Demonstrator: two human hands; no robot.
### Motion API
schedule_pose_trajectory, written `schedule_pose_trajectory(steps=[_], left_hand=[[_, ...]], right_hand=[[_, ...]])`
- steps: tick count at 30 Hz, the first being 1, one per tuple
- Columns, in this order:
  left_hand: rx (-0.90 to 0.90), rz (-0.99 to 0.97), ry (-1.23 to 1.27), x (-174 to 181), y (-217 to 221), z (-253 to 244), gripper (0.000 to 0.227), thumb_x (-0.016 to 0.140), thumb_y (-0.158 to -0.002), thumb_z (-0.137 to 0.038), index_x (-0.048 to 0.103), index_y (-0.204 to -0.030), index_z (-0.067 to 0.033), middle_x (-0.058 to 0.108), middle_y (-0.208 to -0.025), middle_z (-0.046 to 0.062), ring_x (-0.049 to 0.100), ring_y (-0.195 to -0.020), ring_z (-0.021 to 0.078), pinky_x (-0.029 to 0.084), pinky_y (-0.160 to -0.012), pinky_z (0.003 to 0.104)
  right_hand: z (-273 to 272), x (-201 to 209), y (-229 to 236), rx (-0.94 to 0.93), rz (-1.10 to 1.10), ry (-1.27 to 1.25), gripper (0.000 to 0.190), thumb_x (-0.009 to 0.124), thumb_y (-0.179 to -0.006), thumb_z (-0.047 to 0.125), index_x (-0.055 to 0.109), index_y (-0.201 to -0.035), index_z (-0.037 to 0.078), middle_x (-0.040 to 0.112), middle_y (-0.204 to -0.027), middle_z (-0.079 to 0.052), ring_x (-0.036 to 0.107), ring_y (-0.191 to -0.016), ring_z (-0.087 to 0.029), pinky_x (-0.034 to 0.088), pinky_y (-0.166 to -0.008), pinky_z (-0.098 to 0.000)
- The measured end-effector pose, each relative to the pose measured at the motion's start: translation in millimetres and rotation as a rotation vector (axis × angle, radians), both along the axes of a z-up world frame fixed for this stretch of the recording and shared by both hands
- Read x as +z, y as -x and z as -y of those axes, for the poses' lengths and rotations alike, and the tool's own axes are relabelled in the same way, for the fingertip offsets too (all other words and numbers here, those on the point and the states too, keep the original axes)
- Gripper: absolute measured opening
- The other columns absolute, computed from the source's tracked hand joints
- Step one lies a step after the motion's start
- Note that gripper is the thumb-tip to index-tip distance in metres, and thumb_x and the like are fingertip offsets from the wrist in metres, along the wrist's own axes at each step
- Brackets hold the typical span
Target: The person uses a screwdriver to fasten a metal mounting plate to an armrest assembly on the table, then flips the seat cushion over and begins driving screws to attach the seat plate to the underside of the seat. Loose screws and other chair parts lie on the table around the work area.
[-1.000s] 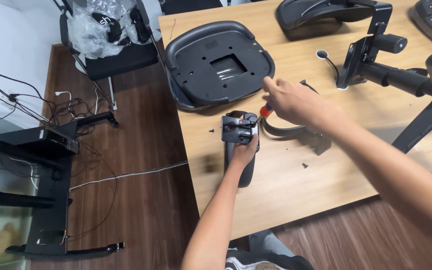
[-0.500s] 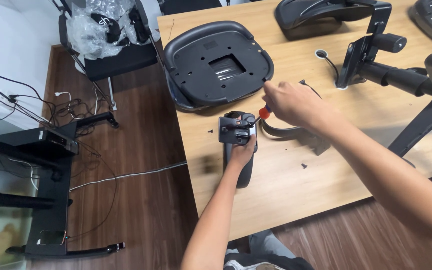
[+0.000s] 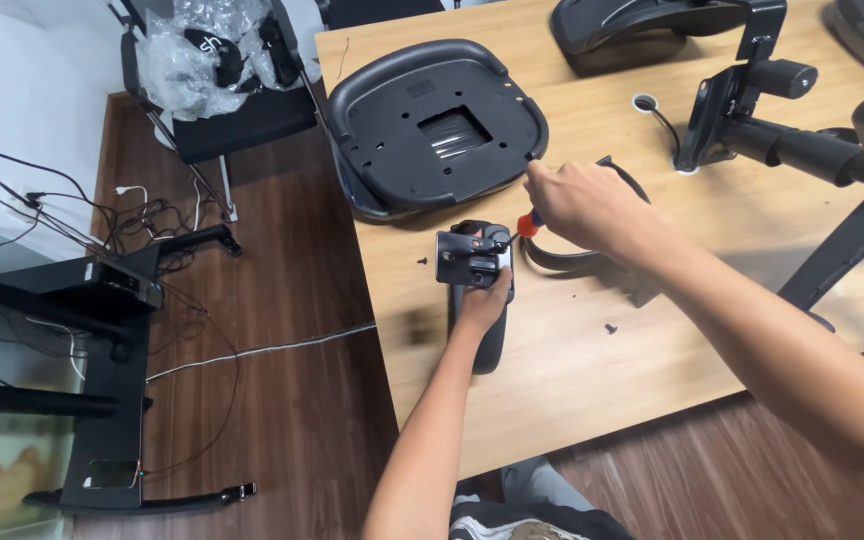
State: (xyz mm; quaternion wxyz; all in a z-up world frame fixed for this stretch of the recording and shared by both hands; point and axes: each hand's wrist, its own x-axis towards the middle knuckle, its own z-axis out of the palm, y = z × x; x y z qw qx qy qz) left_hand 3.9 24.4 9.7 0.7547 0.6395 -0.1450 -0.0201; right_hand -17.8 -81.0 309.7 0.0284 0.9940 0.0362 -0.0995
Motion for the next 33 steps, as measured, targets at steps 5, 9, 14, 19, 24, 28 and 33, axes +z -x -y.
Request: schedule_pose_trajectory(steps=[5,9,14,19,24,28,33], left_hand=[[-0.01,-0.178,-0.038,-12,-7,3,0.061,0.064,-0.093,-0.019,0.042,-0.148,-0.004,0.057,-0.133,0.013,0.056,-0.119,0.0218,0.047,-0.1,0.037],[0.0,-0.213,-0.148,-29,-12,4,0.041,0.065,-0.096,-0.022,0.06,-0.131,-0.0009,0.068,-0.114,0.008,0.066,-0.104,0.0158,0.054,-0.089,0.034],[0.044,-0.056,-0.032,-37,-10,6,0.046,0.065,-0.096,-0.016,0.054,-0.138,-0.0012,0.065,-0.121,0.008,0.063,-0.108,0.0157,0.053,-0.092,0.034],[-0.015,-0.236,0.066,19,3,-4,0.075,0.062,-0.093,-0.014,0.028,-0.159,-0.0172,0.061,-0.11,0.007,0.061,-0.085,0.0121,0.055,-0.074,0.031],[-0.059,-0.164,0.123,3,0,-1,0.075,0.062,-0.093,-0.008,0.03,-0.161,-0.0172,0.061,-0.115,0.007,0.063,-0.086,0.0101,0.057,-0.073,0.029],[-0.035,-0.252,0.077,14,2,-1,0.079,0.062,-0.09,-0.009,0.027,-0.16,-0.0178,0.061,-0.116,0.008,0.063,-0.087,0.0143,0.056,-0.074,0.033],[0.023,-0.027,0.013,-5,-2,3,0.074,0.064,-0.094,-0.01,0.03,-0.159,-0.0108,0.057,-0.138,0.008,0.057,-0.125,0.017,0.047,-0.107,0.034]], right_hand=[[-5,18,4,-0.037,-0.007,-0.046,0.04,0.049,-0.104,0.034,0.048,-0.129,0.003,0.065,-0.113,-0.028,0.068,-0.098,-0.042,0.052,-0.088,-0.0487],[23,-4,-6,0.295,0.054,-0.269,0.048,0.057,-0.084,0.02,0.045,-0.126,0.0,0.056,-0.12,-0.031,0.069,-0.086,-0.043,0.053,-0.08,-0.0482],[-17,24,10,0.071,0.022,-0.105,0.037,0.044,-0.106,0.031,0.048,-0.13,0.003,0.067,-0.109,-0.027,0.069,-0.093,-0.042,0.055,-0.085,-0.0473],[10,-5,-1,-0.025,0.019,-0.02,0.043,0.044,-0.112,0.039,0.047,-0.129,-0.001,0.073,-0.091,-0.027,0.07,-0.086,-0.044,0.055,-0.082,-0.0504],[34,-20,-5,0.341,0.103,-0.282,0.039,0.053,-0.095,0.024,0.05,-0.126,0.001,0.057,-0.103,-0.022,0.068,-0.067,-0.04,0.055,-0.065,-0.0502],[16,-21,-5,0.275,0.253,-0.169,0.038,0.054,-0.105,0.034,0.05,-0.105,-0.003,0.064,-0.075,-0.024,0.068,-0.072,-0.043,0.055,-0.066,-0.0506],[3,-10,-10,0.075,0.125,-0.121,0.044,0.057,-0.107,0.038,0.048,-0.107,-0.004,0.066,-0.077,-0.026,0.068,-0.08,-0.045,0.053,-0.072,-0.0527]])
